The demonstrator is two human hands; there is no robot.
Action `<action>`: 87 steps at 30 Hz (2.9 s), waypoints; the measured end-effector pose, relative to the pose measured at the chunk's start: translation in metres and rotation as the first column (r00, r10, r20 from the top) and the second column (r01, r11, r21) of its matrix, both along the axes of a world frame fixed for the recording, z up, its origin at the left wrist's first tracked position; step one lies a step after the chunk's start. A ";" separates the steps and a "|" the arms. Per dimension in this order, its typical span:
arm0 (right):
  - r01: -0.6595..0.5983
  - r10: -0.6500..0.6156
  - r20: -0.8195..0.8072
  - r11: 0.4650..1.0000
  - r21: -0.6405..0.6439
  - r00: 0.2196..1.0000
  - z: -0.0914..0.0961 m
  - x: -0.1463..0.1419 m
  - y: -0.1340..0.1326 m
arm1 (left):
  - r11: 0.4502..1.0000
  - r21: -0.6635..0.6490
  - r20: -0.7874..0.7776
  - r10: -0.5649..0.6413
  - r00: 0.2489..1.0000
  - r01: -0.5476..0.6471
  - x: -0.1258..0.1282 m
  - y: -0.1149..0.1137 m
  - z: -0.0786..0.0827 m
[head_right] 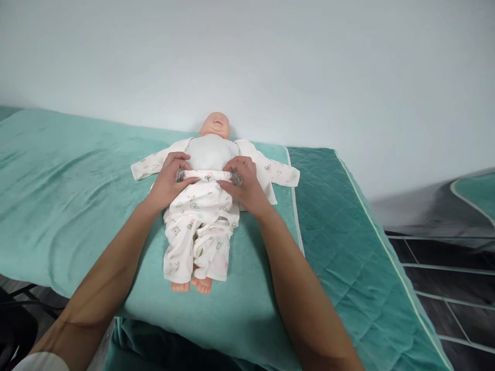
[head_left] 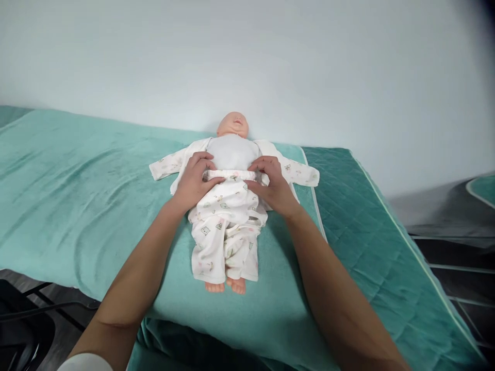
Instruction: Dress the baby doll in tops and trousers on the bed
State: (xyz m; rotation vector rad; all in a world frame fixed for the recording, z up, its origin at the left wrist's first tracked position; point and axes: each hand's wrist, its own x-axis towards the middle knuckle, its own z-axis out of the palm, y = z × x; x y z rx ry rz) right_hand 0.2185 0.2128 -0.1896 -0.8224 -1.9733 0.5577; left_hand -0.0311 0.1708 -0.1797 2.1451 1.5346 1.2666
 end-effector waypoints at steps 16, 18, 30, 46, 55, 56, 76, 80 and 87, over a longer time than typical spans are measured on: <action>-0.105 0.126 0.043 0.941 -0.321 0.991 0.023 -0.020 0.035 | 0.959 -0.243 0.208 0.197 0.958 -0.145 -0.006 0.055 0.005; -0.144 0.158 0.001 0.903 -0.405 0.987 0.022 -0.015 0.042 | 0.952 -0.267 0.276 0.226 0.934 -0.151 -0.008 0.067 0.001; 0.045 -0.144 -0.197 0.899 -0.436 0.970 -0.008 -0.021 0.071 | 0.966 -0.213 0.309 0.210 0.928 -0.148 -0.008 0.069 -0.010; -0.101 0.060 -0.088 0.791 -0.604 0.994 -0.006 0.021 0.055 | 0.892 -0.226 0.274 0.444 0.853 -0.391 -0.017 0.065 -0.018; 0.280 -0.303 -0.023 0.904 -0.324 0.953 -0.022 0.000 0.056 | 0.888 -0.352 0.159 0.367 0.917 -0.294 -0.019 0.050 -0.017; 0.341 -0.361 -0.025 0.900 -0.270 0.932 -0.024 -0.003 0.056 | 0.884 -0.364 0.156 0.368 0.917 -0.293 -0.019 0.050 -0.016; 0.240 -0.157 0.191 0.792 -0.562 0.969 -0.014 0.011 0.058 | 0.756 -0.543 0.703 0.171 0.691 0.365 -0.034 0.043 -0.008; 0.076 -0.028 0.082 0.749 -0.658 0.996 -0.014 0.014 0.055 | 0.743 -0.535 0.705 0.129 0.697 0.403 -0.038 0.043 -0.008; 0.097 0.008 0.193 0.844 -0.527 0.981 -0.009 0.015 0.046 | 0.722 -0.535 0.642 0.008 0.767 0.440 -0.043 0.039 -0.003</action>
